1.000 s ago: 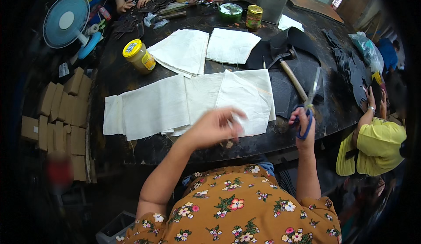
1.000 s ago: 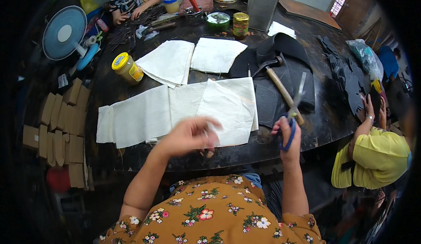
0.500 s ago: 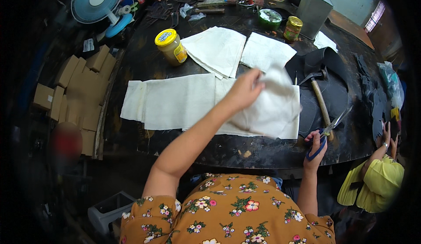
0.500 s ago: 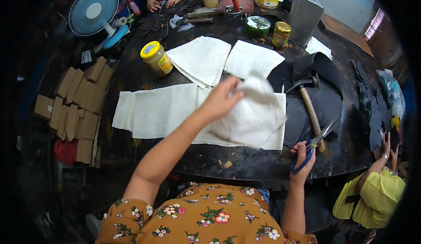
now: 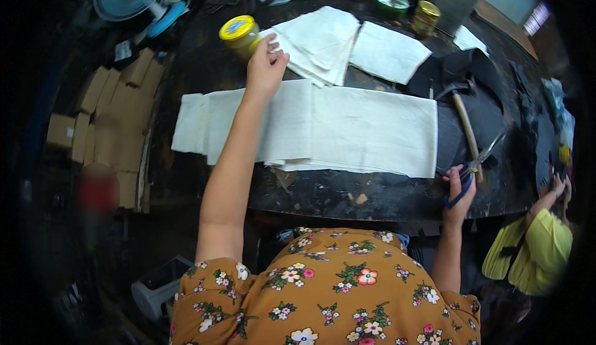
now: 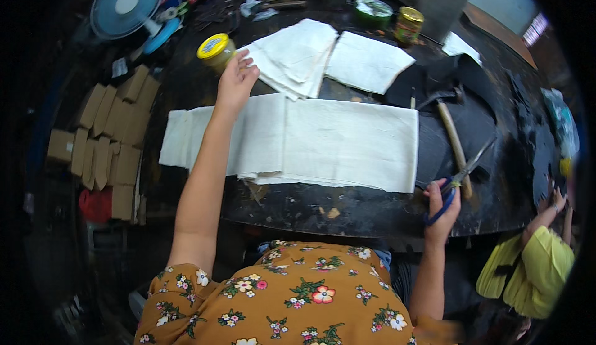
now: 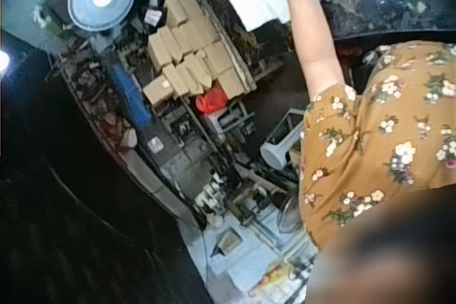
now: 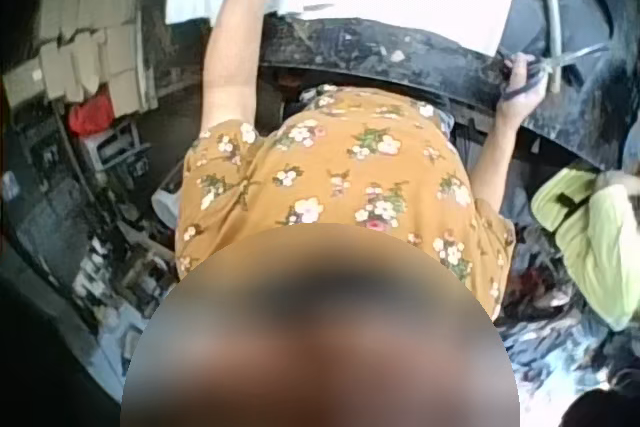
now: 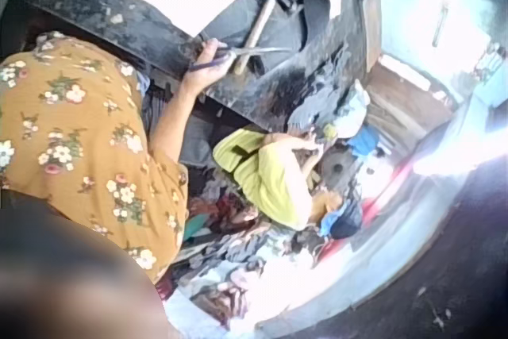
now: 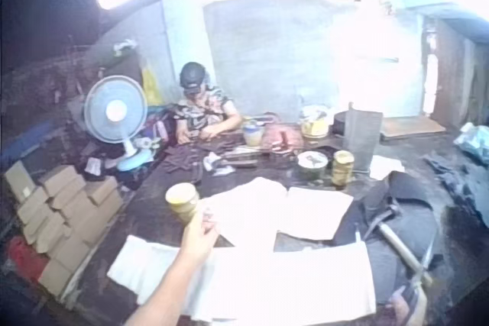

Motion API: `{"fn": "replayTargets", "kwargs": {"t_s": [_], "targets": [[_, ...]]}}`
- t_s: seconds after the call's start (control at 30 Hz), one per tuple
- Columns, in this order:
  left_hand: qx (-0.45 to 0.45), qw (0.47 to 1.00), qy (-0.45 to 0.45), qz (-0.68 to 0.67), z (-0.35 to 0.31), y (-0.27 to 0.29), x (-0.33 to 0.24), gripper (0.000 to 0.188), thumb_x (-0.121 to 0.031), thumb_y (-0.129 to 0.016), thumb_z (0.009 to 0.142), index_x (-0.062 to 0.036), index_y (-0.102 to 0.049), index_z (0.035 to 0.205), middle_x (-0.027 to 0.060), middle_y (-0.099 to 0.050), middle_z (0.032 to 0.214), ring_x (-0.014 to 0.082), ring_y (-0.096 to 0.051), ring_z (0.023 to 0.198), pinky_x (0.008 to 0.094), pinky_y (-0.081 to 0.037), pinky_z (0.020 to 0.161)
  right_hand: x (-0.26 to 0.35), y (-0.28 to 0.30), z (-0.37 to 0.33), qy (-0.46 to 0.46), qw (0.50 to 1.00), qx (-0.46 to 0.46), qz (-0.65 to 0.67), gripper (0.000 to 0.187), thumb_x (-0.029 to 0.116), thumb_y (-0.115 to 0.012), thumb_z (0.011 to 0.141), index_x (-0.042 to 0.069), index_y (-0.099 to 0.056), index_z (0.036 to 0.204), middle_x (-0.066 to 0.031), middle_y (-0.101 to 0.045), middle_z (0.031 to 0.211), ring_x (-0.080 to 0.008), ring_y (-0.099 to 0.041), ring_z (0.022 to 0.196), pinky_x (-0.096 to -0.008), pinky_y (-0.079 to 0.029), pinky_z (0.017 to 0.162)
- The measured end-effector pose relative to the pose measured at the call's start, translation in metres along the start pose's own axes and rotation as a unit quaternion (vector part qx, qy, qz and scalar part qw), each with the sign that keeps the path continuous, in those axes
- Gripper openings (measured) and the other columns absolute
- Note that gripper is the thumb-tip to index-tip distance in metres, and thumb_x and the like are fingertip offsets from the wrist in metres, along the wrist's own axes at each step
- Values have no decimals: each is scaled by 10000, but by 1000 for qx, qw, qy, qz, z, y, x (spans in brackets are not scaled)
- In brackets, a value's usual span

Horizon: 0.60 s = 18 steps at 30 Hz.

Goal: The person unfolds a stack of white fabric on a worktable and uses scissors to cut the fabric into multiple rectangular pieces. The person repeatedly aligns, cuts, and separates the fabric pieces throughout the clip.

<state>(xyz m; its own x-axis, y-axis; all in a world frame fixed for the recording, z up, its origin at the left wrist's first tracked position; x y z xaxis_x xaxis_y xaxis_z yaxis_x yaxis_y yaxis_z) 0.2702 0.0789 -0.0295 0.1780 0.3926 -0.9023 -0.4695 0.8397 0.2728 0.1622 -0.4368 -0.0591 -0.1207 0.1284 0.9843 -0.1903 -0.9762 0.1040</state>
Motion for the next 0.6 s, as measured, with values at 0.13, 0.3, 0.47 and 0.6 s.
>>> {"fn": "replayTargets", "kwargs": {"t_s": [0.13, 0.3, 0.47, 0.6], "targets": [[-98, 982, 26, 158, -59, 107, 0, 330, -50, -696, 910, 0, -642, 1232, 121, -710, 1113, 192, -699, 992, 321, -553, 894, 19, 1, 20, 31, 984, 61, -166, 141, 102, -729, 936, 30, -612, 967, 37, -549, 837, -46, -501, 741, -212, -415, 673], [-110, 917, 185, 337, -110, 214, 15, 422, -196, -842, 789, 15, -692, 1122, 104, -720, 965, 174, -689, 860, 324, -556, 799, 38, -16, 35, 58, 980, 50, -186, 165, 97, -723, 944, 40, -570, 961, 51, -500, 818, -45, -448, 738, -202, -378, 679], [8, 906, 209, 369, -123, 198, 29, 558, -315, -909, 693, 14, -706, 1095, 134, -713, 866, 262, -707, 829, 367, -556, 782, 59, -49, 28, 102, 976, 68, -181, 150, 101, -715, 947, 41, -578, 954, 48, -499, 806, -38, -451, 731, -200, -379, 678], [45, 901, 206, 379, -114, 178, 30, 484, -256, -858, 725, -22, -711, 1122, 135, -712, 910, 314, -699, 851, 403, -554, 803, 65, -68, 10, 74, 973, 128, -176, 188, 100, -738, 924, 34, -563, 947, 21, -517, 805, -77, -453, 735, -232, -399, 686]]}}
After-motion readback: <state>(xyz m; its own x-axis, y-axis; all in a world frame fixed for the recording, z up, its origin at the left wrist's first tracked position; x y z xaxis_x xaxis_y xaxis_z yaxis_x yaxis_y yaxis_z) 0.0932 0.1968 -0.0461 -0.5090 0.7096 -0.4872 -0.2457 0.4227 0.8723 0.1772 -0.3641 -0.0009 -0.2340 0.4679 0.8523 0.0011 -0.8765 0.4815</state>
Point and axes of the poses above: each hand's wrist, its own z-axis towards the middle knuckle, its own y-axis out of the back of the hand, x = y × z, the point moved 5 cm from there along z, towards the middle knuckle
